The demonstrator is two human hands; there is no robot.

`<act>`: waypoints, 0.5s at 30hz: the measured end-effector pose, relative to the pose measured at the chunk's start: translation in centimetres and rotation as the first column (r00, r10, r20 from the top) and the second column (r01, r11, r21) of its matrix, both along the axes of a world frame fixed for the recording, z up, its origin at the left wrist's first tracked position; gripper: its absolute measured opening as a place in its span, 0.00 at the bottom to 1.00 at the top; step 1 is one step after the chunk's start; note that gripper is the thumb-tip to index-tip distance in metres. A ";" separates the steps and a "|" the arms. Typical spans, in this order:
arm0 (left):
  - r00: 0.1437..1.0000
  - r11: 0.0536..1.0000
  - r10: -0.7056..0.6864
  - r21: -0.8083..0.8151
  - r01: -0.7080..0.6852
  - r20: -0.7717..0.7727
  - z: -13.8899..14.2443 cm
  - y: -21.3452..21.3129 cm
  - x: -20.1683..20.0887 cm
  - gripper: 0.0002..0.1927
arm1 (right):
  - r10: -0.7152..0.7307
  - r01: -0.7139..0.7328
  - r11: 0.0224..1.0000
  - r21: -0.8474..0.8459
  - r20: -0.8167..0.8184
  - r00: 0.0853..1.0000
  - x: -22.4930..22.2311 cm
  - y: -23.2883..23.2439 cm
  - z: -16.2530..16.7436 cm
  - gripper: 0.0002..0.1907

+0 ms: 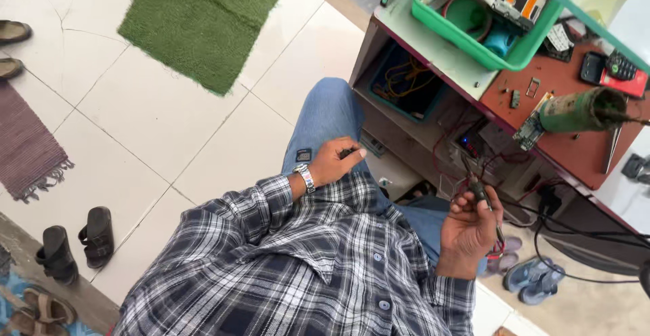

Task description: The person sits on the floor holding a soldering iron in one hand and solder wire in the other, soldering a small electronic component held at their lap. They occasionally reach toward the nearby workbench with tools and a power supply, then resume heating and feeding solder to the component.

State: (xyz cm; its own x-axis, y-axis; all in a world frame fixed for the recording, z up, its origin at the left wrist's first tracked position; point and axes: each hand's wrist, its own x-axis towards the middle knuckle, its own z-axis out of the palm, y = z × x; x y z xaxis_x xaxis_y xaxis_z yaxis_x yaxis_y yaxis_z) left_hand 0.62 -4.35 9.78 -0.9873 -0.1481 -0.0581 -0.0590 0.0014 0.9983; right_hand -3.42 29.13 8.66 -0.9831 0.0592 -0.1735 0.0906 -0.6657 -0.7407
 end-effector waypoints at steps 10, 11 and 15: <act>0.996 0.996 -0.091 0.015 0.091 0.006 -0.8 1.0 -0.2 0.11 | -0.015 0.048 0.923 0.383 -0.088 0.996 -0.7 -0.9 0.9 0.18; 0.997 0.996 -0.080 0.040 0.080 0.007 -1.0 1.3 -0.5 0.10 | -0.014 0.039 0.939 0.342 -0.077 0.997 -1.1 -1.1 0.9 0.18; 0.994 0.983 -0.106 0.151 0.108 -0.025 -2.9 3.2 -2.0 0.06 | -0.006 0.007 0.994 0.113 -0.006 1.000 -2.3 -0.2 -0.2 0.15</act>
State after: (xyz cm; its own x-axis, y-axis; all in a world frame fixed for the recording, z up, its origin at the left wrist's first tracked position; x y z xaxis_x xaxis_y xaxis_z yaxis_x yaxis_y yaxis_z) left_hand -1.33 -1.15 6.93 -0.9980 -0.0322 -0.0550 -0.0497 -0.1453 0.9881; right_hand -5.74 28.88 8.44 -0.9835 0.0847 -0.1599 0.0823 -0.5780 -0.8118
